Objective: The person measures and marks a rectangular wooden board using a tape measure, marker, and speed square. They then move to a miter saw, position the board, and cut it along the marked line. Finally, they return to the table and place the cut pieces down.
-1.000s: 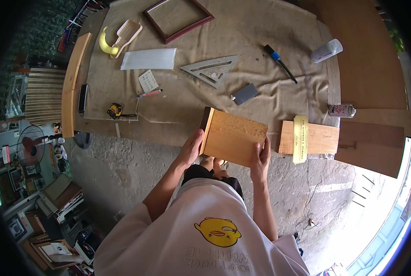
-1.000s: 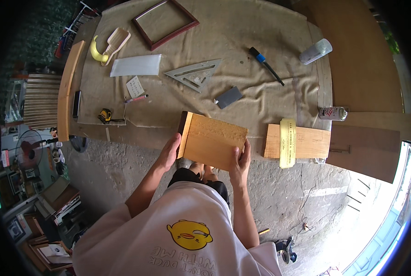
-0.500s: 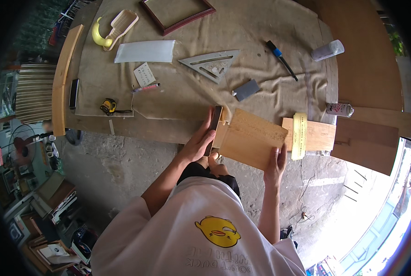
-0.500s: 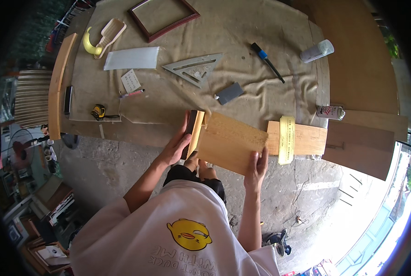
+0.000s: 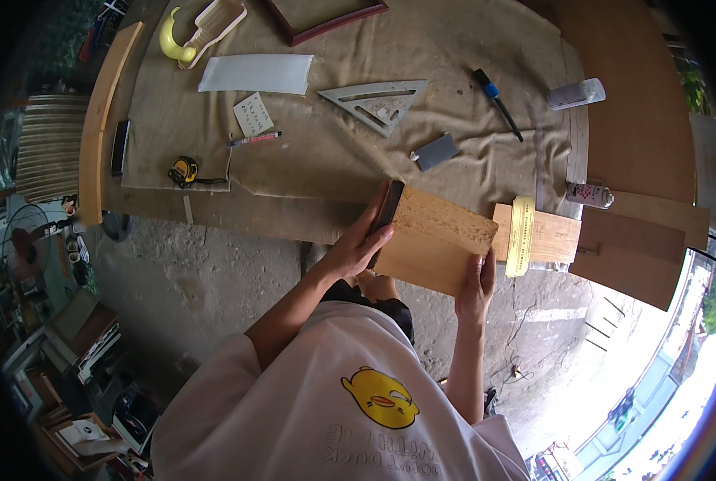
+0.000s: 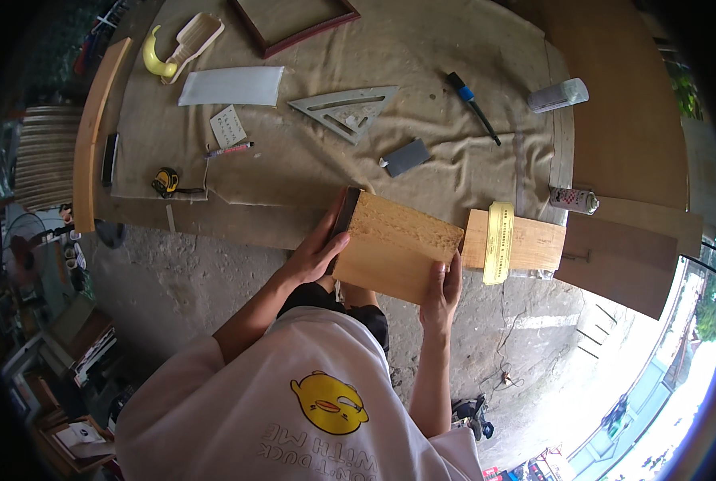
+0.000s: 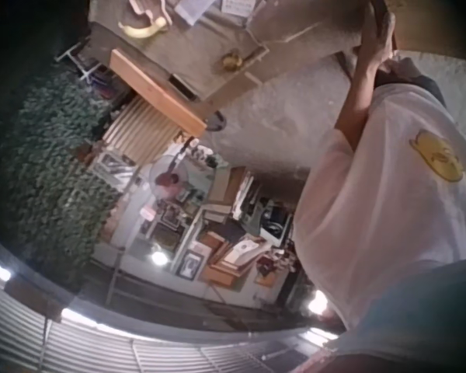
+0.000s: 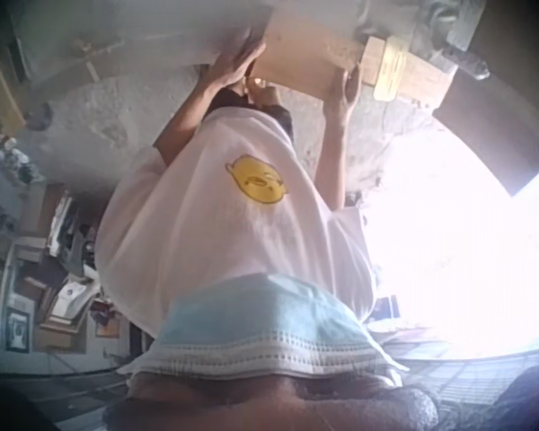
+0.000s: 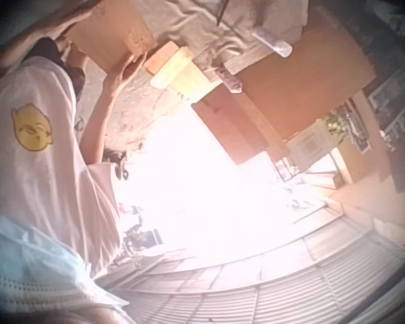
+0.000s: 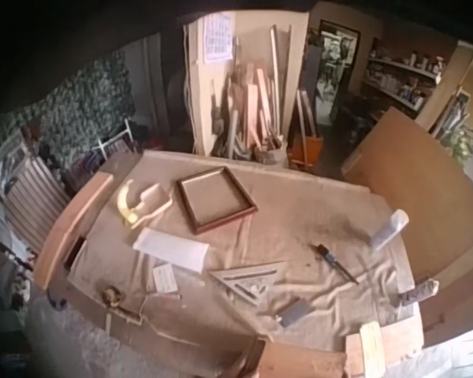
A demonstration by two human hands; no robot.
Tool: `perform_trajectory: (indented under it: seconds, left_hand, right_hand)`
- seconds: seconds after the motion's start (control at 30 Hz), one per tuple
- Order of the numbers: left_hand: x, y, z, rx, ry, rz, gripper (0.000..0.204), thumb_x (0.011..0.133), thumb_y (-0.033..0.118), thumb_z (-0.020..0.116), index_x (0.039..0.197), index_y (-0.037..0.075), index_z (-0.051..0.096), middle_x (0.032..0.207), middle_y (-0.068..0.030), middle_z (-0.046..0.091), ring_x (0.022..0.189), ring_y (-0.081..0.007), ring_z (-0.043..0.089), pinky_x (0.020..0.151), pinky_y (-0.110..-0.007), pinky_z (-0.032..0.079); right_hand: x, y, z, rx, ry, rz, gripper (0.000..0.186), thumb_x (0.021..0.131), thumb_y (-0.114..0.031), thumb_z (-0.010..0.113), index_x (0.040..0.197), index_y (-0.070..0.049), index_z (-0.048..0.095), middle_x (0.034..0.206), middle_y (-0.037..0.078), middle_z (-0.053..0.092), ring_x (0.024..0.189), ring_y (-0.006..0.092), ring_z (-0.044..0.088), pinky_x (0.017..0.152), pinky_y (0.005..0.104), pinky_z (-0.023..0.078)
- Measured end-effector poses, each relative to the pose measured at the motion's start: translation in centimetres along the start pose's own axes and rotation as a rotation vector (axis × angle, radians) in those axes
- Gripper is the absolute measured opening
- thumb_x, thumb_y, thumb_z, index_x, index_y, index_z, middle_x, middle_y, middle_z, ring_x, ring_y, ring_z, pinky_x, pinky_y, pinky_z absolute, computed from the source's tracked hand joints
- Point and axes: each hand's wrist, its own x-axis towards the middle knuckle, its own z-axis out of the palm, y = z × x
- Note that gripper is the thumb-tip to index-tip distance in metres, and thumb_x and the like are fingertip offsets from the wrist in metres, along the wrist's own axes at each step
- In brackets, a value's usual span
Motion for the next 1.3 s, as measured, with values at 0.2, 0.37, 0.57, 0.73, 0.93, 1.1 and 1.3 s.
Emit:
perform_trajectory:
  seconds: [0.2, 0.37, 0.57, 0.73, 0.93, 1.1, 1.3]
  left_hand:
    - [-0.1, -0.4, -0.1, 0.070, -0.009, 0.017, 0.071, 0.104, 0.015, 0.046, 0.156, 0.000, 0.001, 0.164, -0.0173, 0.009, 0.150, -0.0237, 0.013, 0.119, -0.034, 0.015]
    - [-0.1, -0.5, -0.1, 0.096, -0.011, 0.021, 0.070, 0.104, 0.015, 0.045, 0.156, 0.000, 0.000, 0.164, -0.0175, 0.008, 0.150, -0.0249, 0.012, 0.119, -0.034, 0.014]
    - [-0.1, -0.9, 0.3, 0.055, -0.004, 0.012, 0.070, 0.104, 0.015, 0.044, 0.156, -0.001, -0.001, 0.164, -0.0178, 0.004, 0.151, -0.0250, 0.009, 0.120, -0.035, 0.012]
    - [-0.5, -0.3, -0.4, 0.081, 0.060, -0.053, 0.069, 0.104, 0.017, 0.046, 0.156, 0.002, 0.002, 0.158, -0.0174, 0.025, 0.142, -0.0241, 0.030, 0.114, -0.034, 0.026]
    - [-2.8, -1.9, -7.4, 0.161, 0.278, -0.040, 0.038, 0.101, 0.023, 0.056, 0.131, 0.001, 0.052, 0.118, -0.0140, 0.063, 0.098, -0.0163, 0.059, 0.087, -0.031, 0.047]
    - [-5.3, -5.0, -13.3, 0.672, 0.608, -0.097, 0.022, 0.098, 0.015, 0.060, 0.115, 0.002, 0.062, 0.088, -0.0095, 0.067, 0.079, -0.0139, 0.065, 0.072, -0.028, 0.052]
    - [-9.9, -2.3, -12.2, 0.612, 0.730, -0.009, 0.020, 0.100, 0.018, 0.058, 0.114, 0.004, 0.063, 0.084, -0.0085, 0.070, 0.073, -0.0146, 0.066, 0.063, -0.029, 0.050]
  right_hand:
    - [-0.2, 0.1, -0.8, -0.024, -0.015, 0.008, 0.051, 0.105, -0.021, 0.047, 0.148, 0.001, 0.032, 0.138, 0.011, 0.051, 0.123, 0.0174, 0.050, 0.104, 0.0320, 0.042]
    - [0.1, -0.4, -0.9, -0.006, -0.007, 0.043, 0.050, 0.104, -0.019, 0.050, 0.146, 0.002, 0.034, 0.134, 0.010, 0.054, 0.116, 0.0142, 0.053, 0.097, 0.0277, 0.045]
    - [0.3, 0.1, -0.8, 0.007, 0.017, 0.021, 0.048, 0.106, -0.020, 0.047, 0.147, 0.000, 0.035, 0.136, 0.010, 0.052, 0.123, 0.0171, 0.049, 0.104, 0.0323, 0.041]
    - [0.7, 0.2, 0.1, -0.015, -0.017, 0.015, 0.046, 0.104, -0.021, 0.050, 0.145, -0.002, 0.039, 0.131, 0.007, 0.055, 0.117, 0.0134, 0.052, 0.098, 0.0283, 0.043]
    - [-1.8, 3.5, 0.2, -0.051, 0.060, 0.010, 0.046, 0.103, -0.026, 0.053, 0.143, -0.005, 0.042, 0.126, 0.006, 0.057, 0.111, 0.0126, 0.054, 0.095, 0.0282, 0.044]
    - [-3.2, 5.5, 0.4, 0.120, 0.052, 0.114, 0.047, 0.104, -0.026, 0.051, 0.146, -0.007, 0.038, 0.130, 0.007, 0.055, 0.116, 0.0173, 0.054, 0.097, 0.0327, 0.046]
    - [0.1, 9.4, 4.8, 0.116, -0.153, 0.024, 0.050, 0.104, -0.030, 0.050, 0.147, -0.006, 0.038, 0.131, 0.008, 0.055, 0.119, 0.0171, 0.052, 0.098, 0.0319, 0.044]
